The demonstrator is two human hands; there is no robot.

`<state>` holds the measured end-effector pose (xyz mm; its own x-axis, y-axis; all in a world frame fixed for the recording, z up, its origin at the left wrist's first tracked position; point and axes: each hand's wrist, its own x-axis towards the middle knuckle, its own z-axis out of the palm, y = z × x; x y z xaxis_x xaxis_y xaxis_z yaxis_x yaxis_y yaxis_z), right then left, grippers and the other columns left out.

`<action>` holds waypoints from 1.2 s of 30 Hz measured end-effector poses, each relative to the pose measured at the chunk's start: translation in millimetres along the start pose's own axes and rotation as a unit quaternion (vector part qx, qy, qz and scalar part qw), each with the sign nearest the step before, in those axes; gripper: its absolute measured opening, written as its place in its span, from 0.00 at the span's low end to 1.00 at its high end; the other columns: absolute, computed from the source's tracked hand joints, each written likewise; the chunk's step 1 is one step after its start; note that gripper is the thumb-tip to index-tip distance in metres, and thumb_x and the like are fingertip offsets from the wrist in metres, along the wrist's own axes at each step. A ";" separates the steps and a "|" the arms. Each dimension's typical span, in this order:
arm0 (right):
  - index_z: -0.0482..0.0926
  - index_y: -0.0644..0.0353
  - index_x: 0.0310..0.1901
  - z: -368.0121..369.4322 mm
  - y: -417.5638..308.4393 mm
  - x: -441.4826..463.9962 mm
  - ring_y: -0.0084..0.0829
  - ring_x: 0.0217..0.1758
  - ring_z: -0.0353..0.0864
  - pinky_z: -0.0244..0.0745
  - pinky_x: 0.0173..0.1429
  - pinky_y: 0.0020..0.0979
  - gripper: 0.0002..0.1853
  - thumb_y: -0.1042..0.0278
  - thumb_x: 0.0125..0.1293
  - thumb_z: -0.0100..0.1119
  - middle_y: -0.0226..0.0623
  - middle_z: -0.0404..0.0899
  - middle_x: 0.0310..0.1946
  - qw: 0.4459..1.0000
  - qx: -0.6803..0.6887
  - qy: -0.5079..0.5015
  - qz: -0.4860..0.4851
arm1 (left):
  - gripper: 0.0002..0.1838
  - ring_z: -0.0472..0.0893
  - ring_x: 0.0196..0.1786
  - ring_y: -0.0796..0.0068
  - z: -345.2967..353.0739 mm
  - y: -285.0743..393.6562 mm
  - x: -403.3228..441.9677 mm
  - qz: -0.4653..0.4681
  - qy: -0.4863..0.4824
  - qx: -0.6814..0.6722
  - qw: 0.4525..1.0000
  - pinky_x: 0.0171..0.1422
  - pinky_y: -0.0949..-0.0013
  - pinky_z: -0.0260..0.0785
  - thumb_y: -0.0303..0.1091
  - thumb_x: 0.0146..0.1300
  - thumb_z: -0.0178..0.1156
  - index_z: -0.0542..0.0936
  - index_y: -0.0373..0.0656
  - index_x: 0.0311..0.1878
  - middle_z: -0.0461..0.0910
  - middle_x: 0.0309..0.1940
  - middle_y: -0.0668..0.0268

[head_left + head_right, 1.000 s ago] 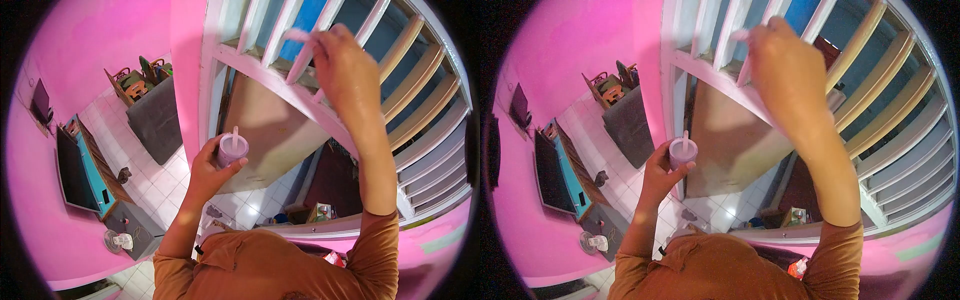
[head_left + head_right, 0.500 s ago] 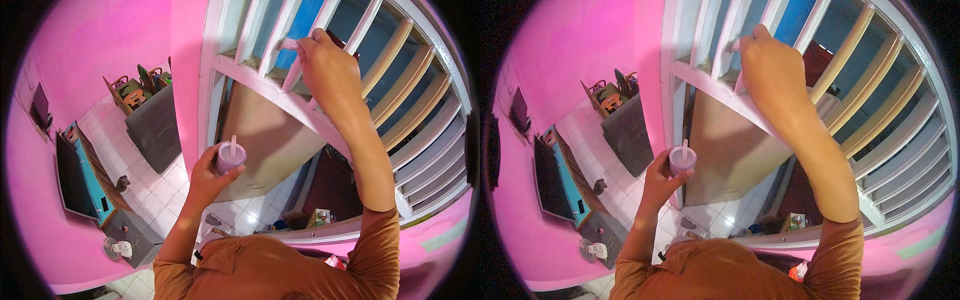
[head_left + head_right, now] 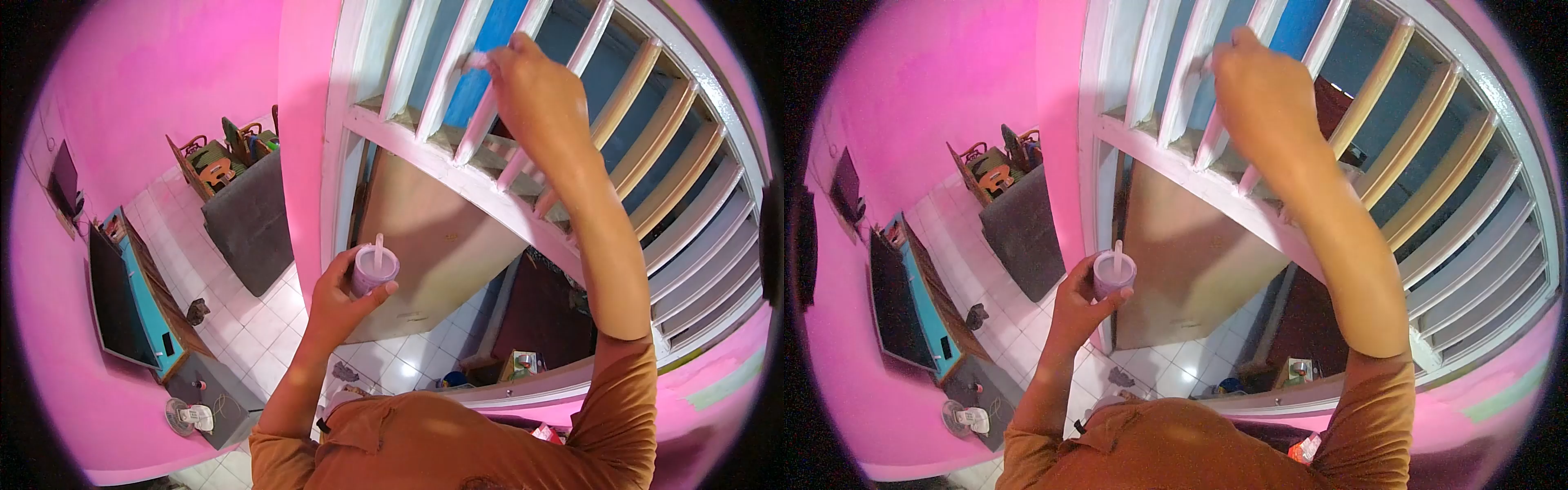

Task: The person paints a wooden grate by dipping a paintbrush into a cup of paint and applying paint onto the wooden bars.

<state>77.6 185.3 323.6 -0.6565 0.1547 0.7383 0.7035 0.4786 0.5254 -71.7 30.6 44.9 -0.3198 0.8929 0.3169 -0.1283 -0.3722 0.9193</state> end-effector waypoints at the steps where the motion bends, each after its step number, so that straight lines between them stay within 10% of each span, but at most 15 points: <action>1: 0.83 0.62 0.39 0.2 1.7 4.7 0.50 0.37 0.87 0.83 0.40 0.47 0.06 0.74 0.61 0.61 0.46 0.79 0.42 1.000 -0.012 0.012 0.011 | 0.35 0.79 0.59 0.72 0.0 1.0 -0.1 -0.005 0.001 0.000 1.000 0.65 0.66 0.72 0.33 0.57 0.78 0.72 0.34 0.65 0.79 0.56 0.61; 5: 0.85 0.56 0.46 -30.3 11.7 26.8 0.51 0.44 0.85 0.81 0.48 0.48 0.10 0.64 0.73 0.56 0.39 0.81 0.46 0.994 0.001 0.096 0.051 | 0.36 0.79 0.60 0.72 -1.0 1.9 -0.2 -0.014 0.000 0.003 1.000 0.66 0.66 0.71 0.33 0.57 0.78 0.72 0.34 0.66 0.78 0.56 0.60; 7: 0.83 0.66 0.40 -51.3 5.5 31.5 0.54 0.36 0.83 0.79 0.42 0.48 0.08 0.71 0.71 0.56 0.51 0.78 0.39 0.993 -0.002 0.087 0.078 | 0.37 0.78 0.60 0.71 -1.0 1.2 -0.2 -0.028 -0.001 0.010 1.000 0.66 0.66 0.71 0.33 0.57 0.78 0.71 0.33 0.66 0.78 0.57 0.60; 13: 0.85 0.55 0.47 -22.0 6.7 14.5 0.51 0.46 0.84 0.80 0.49 0.49 0.10 0.63 0.73 0.55 0.42 0.81 0.45 0.998 0.011 -0.040 0.047 | 0.37 0.78 0.60 0.71 0.3 1.8 -2.2 -0.028 -0.002 0.004 1.000 0.67 0.65 0.71 0.32 0.57 0.78 0.71 0.33 0.66 0.78 0.57 0.60; 22: 0.81 0.68 0.41 -43.5 8.7 26.1 0.41 0.31 0.85 0.81 0.35 0.39 0.08 0.72 0.73 0.58 0.47 0.82 0.38 0.987 -0.026 0.139 0.073 | 0.37 0.79 0.60 0.71 0.3 -5.8 -1.3 -0.010 -0.001 -0.008 1.000 0.67 0.65 0.72 0.32 0.57 0.78 0.71 0.33 0.66 0.78 0.57 0.60; 29: 0.83 0.59 0.41 -27.0 -16.1 -24.4 0.52 0.37 0.85 0.81 0.41 0.49 0.06 0.70 0.67 0.59 0.48 0.78 0.42 0.996 0.073 -0.039 0.016 | 0.36 0.79 0.60 0.71 -0.3 -1.0 -2.2 -0.022 -0.007 0.007 1.000 0.67 0.65 0.72 0.31 0.57 0.78 0.71 0.33 0.66 0.79 0.56 0.60; 36: 0.84 0.56 0.45 -49.0 -1.8 -2.7 0.49 0.38 0.84 0.79 0.41 0.46 0.08 0.67 0.72 0.57 0.44 0.79 0.39 0.978 0.125 0.150 0.068 | 0.35 0.79 0.61 0.71 0.6 -1.4 -1.6 -0.021 -0.018 0.033 0.999 0.67 0.65 0.71 0.32 0.57 0.78 0.72 0.35 0.66 0.78 0.57 0.61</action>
<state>91.5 141.6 341.3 -0.4251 -0.0112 0.9051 0.6658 0.6735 0.3210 -70.4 29.8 43.3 -0.2810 0.9164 0.2852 -0.0775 -0.3179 0.9450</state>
